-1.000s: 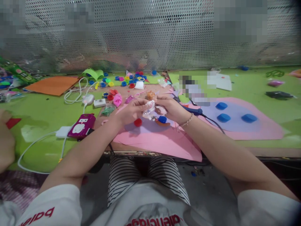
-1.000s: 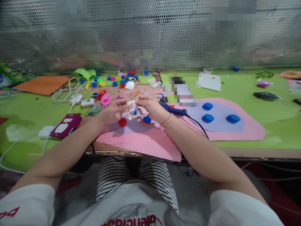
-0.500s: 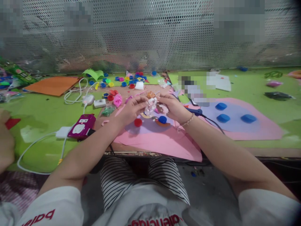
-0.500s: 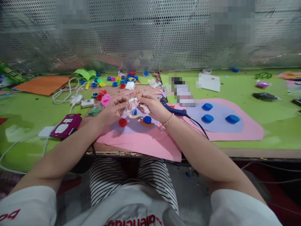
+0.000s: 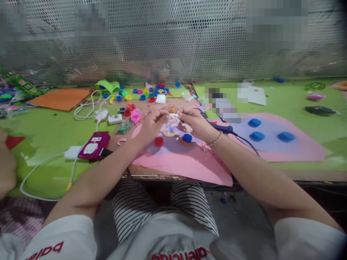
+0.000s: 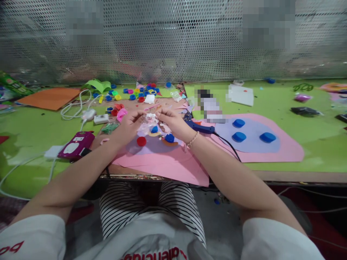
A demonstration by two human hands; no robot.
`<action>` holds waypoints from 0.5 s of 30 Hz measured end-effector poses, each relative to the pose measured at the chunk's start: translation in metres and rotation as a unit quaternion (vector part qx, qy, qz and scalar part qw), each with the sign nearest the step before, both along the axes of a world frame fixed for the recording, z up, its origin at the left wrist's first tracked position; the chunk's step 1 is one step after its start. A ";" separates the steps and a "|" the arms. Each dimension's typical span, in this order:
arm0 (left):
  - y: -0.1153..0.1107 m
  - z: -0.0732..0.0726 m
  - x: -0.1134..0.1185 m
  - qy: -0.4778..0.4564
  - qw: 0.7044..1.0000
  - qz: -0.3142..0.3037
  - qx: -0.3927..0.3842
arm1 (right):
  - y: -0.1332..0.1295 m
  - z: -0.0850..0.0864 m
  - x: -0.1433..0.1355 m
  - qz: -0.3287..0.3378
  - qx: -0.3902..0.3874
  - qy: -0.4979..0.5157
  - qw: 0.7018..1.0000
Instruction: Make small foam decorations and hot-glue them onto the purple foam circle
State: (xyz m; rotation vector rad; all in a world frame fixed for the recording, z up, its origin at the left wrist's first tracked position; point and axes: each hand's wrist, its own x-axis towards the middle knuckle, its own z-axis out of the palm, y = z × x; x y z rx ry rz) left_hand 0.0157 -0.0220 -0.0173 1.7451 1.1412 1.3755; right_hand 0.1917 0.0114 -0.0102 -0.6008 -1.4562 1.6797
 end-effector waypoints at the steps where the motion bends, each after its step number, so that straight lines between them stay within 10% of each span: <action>1: -0.001 0.000 0.000 0.005 1.000 -0.007 0.008 | 0.000 0.000 0.000 -0.002 0.003 0.002 1.000; 15: -0.007 0.005 0.007 0.014 0.992 -0.127 -0.015 | -0.003 -0.001 -0.001 -0.007 0.017 0.044 0.999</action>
